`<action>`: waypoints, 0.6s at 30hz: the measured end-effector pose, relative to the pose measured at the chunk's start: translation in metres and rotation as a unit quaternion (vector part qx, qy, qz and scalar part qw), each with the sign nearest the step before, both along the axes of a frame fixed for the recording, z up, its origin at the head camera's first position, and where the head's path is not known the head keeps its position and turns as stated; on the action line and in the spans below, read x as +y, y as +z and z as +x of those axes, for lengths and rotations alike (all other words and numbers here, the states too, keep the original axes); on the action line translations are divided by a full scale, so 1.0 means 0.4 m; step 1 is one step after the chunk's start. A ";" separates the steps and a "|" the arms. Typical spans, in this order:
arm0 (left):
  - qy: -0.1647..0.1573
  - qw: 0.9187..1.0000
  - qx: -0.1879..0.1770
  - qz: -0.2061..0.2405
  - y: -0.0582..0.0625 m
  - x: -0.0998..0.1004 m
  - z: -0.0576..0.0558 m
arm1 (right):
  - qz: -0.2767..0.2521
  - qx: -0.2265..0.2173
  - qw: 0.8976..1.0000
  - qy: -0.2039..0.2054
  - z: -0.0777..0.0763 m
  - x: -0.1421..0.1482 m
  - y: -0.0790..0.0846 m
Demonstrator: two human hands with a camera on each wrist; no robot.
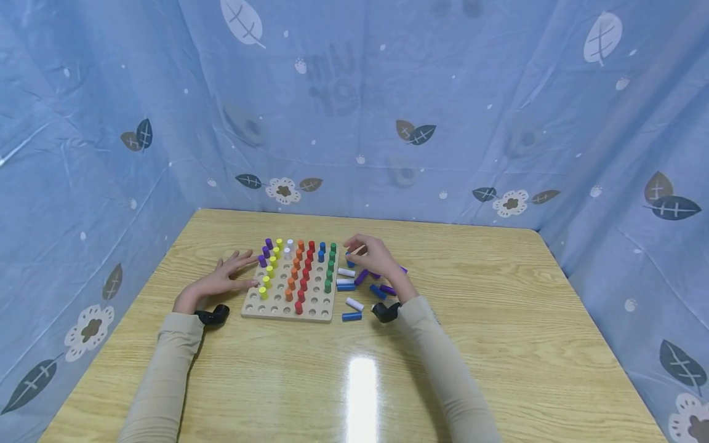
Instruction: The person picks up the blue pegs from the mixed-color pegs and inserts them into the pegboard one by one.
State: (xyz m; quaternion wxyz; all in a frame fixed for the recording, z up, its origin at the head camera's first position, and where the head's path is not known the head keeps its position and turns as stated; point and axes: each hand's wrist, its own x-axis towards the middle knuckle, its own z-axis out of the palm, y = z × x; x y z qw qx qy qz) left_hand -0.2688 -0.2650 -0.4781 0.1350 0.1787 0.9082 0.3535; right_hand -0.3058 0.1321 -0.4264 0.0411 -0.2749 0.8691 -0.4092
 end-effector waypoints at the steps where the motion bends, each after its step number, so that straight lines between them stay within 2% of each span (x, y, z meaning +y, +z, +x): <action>1: 0.000 1.000 0.000 -0.001 -0.001 0.000 0.000 | 0.002 -0.001 1.000 -0.001 0.002 0.003 0.000; 10: -0.004 1.000 0.005 -0.003 -0.007 -0.003 -0.005 | 0.016 -0.014 1.000 -0.003 0.017 0.031 0.003; 18: -0.002 1.000 0.001 0.001 -0.007 -0.003 -0.004 | 0.028 -0.002 0.999 0.014 0.027 0.058 0.000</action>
